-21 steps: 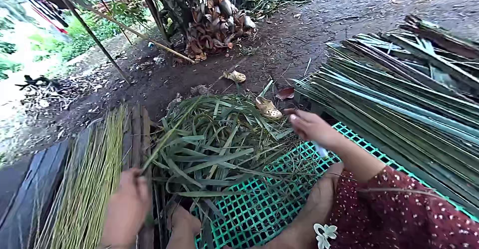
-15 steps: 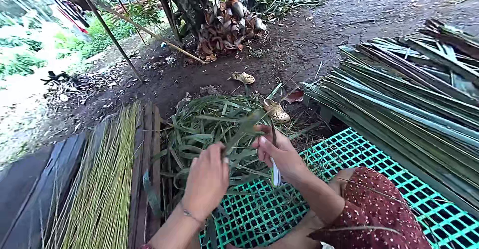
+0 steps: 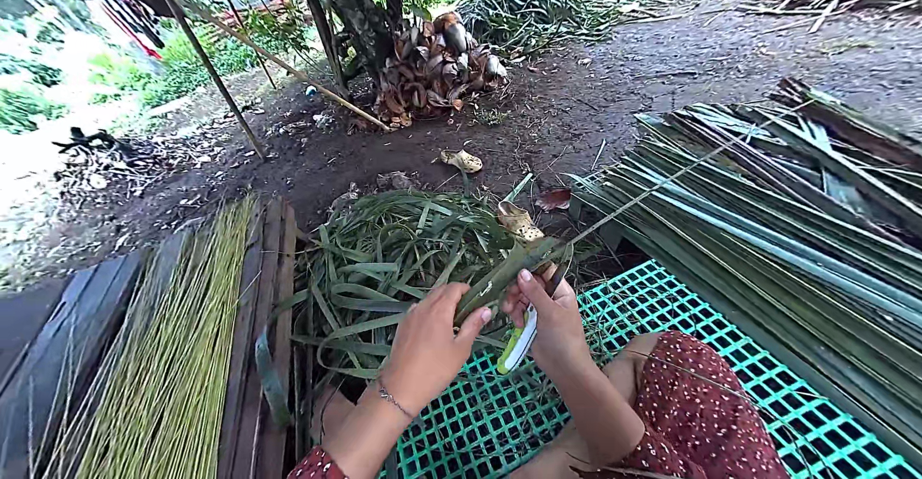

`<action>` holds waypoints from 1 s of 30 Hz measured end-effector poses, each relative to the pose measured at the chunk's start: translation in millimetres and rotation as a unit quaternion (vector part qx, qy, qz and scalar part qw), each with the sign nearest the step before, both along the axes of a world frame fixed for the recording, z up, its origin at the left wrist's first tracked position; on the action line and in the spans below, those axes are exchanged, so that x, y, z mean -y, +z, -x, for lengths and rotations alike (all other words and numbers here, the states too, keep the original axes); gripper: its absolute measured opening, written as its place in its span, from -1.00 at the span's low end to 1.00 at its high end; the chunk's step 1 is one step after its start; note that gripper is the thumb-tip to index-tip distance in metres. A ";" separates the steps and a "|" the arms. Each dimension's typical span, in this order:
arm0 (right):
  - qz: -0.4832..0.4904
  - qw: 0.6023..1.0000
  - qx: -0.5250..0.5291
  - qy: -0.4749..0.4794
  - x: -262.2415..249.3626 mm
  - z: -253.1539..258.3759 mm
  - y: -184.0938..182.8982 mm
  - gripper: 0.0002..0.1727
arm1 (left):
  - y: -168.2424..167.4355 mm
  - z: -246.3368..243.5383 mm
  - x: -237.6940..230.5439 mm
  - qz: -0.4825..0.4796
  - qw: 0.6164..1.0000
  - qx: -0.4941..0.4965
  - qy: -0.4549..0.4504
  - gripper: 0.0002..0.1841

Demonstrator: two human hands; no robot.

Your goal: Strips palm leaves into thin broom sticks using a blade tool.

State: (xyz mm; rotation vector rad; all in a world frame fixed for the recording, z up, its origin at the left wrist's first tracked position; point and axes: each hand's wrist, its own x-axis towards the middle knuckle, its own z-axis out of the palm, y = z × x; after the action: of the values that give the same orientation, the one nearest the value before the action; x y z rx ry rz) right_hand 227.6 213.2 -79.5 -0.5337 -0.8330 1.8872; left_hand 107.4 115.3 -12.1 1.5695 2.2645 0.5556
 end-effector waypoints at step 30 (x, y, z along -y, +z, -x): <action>-0.085 0.952 0.007 0.294 4.9 -48.8 8.6 -0.49 | -17.3 -0.5 5.7 -0.303 0.917 -0.226 -0.131 -0.70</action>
State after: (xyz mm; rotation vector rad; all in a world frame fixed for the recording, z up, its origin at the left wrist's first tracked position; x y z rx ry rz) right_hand 276.5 208.3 -70.9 -0.1988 -1.2507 2.3134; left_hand 107.8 109.7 -29.4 2.4839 2.2410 0.9659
